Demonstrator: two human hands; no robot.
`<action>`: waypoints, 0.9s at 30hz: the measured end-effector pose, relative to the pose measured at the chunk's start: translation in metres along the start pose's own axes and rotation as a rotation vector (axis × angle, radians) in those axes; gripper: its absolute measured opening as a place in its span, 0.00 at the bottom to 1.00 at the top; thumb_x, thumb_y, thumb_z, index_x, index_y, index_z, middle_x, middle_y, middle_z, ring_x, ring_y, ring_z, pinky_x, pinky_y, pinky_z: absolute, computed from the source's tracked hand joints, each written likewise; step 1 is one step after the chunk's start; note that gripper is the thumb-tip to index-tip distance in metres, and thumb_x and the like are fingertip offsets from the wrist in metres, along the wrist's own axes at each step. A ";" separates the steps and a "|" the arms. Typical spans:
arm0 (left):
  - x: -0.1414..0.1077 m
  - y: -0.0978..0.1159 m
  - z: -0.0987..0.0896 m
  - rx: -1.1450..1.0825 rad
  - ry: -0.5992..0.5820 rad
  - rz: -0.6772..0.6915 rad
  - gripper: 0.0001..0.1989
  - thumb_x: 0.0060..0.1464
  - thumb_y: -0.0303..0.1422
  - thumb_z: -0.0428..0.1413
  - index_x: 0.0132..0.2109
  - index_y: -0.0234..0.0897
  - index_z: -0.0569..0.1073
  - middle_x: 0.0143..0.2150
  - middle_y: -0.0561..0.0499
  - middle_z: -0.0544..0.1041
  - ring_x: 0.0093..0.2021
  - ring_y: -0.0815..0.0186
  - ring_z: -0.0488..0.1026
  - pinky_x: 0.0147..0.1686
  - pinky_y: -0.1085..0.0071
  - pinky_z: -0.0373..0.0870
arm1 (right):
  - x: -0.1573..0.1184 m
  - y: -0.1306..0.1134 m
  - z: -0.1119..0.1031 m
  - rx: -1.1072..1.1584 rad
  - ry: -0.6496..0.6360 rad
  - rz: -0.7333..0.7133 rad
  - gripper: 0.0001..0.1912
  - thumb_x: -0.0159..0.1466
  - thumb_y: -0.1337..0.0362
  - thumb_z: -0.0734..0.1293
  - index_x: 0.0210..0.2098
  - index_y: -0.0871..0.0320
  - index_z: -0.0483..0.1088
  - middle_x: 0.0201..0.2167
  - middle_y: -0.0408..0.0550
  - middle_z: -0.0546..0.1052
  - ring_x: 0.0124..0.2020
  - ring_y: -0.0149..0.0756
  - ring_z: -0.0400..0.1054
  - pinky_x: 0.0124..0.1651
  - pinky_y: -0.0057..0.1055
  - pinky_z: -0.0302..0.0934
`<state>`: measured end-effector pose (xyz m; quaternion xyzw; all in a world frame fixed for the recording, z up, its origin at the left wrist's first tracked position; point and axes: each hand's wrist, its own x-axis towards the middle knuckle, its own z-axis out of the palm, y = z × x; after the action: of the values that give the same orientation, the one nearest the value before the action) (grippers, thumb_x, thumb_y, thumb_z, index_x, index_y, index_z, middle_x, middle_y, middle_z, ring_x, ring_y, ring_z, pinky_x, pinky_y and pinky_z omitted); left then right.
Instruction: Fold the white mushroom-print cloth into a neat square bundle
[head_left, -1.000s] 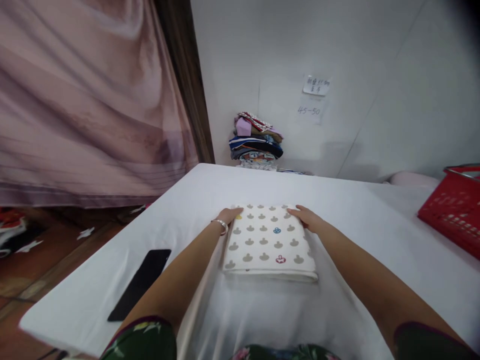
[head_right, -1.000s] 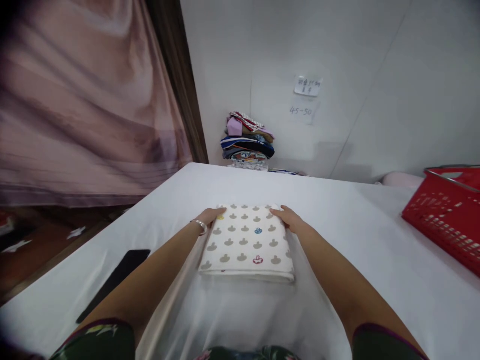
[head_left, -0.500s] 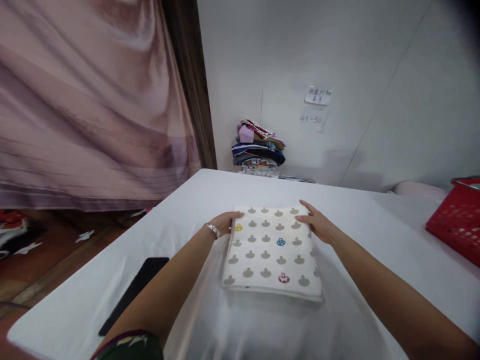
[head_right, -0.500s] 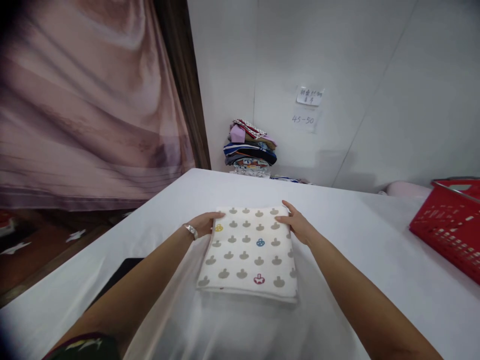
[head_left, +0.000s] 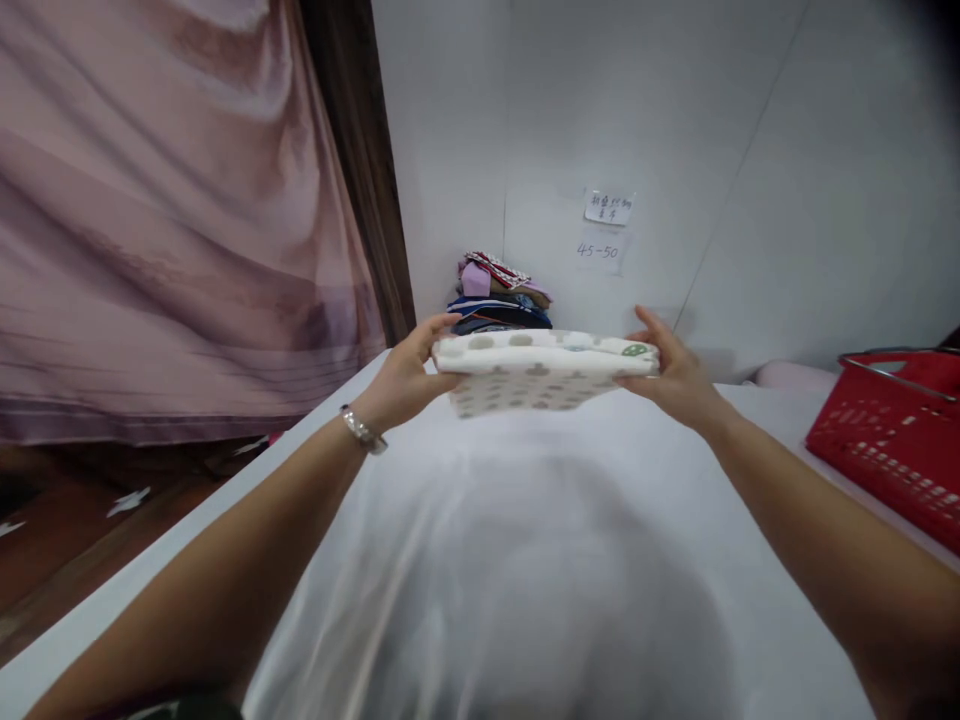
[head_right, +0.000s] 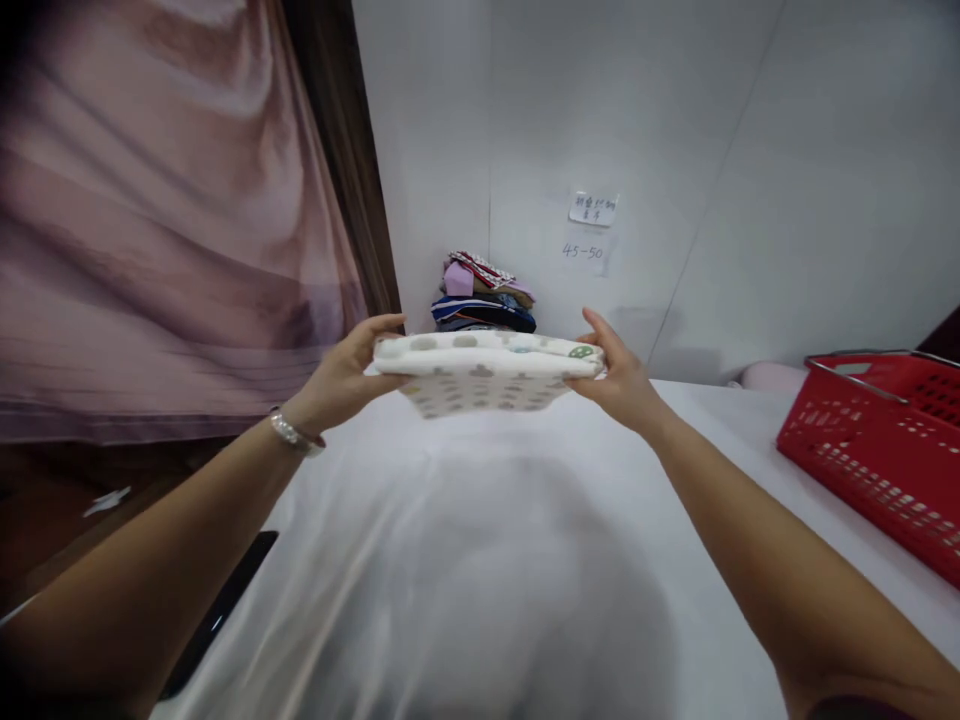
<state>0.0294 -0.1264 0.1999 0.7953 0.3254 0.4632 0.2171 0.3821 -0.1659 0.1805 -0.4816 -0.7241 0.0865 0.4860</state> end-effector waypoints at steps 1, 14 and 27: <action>-0.010 0.001 0.002 0.112 0.010 0.088 0.33 0.45 0.33 0.59 0.59 0.39 0.58 0.48 0.47 0.72 0.47 0.61 0.70 0.48 0.62 0.67 | -0.011 0.002 0.001 -0.081 0.036 -0.061 0.44 0.53 0.61 0.69 0.64 0.52 0.46 0.49 0.50 0.69 0.45 0.40 0.67 0.47 0.36 0.64; -0.221 -0.058 0.092 0.431 -0.430 0.222 0.29 0.47 0.18 0.47 0.58 0.37 0.60 0.52 0.44 0.71 0.54 0.60 0.66 0.56 0.54 0.57 | -0.238 0.052 0.067 -0.302 -0.245 -0.239 0.32 0.61 0.67 0.61 0.63 0.52 0.49 0.55 0.56 0.65 0.55 0.45 0.60 0.54 0.46 0.61; -0.201 -0.015 0.101 0.518 -0.373 0.112 0.15 0.54 0.35 0.53 0.49 0.38 0.68 0.46 0.46 0.73 0.47 0.61 0.68 0.53 0.56 0.58 | -0.230 0.021 0.046 -0.086 -0.161 0.205 0.15 0.59 0.59 0.65 0.46 0.52 0.67 0.46 0.49 0.68 0.49 0.40 0.63 0.49 0.40 0.63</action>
<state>0.0409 -0.2653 0.0226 0.9118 0.3429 0.2226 0.0375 0.3733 -0.3192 0.0019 -0.5648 -0.7110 0.1428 0.3938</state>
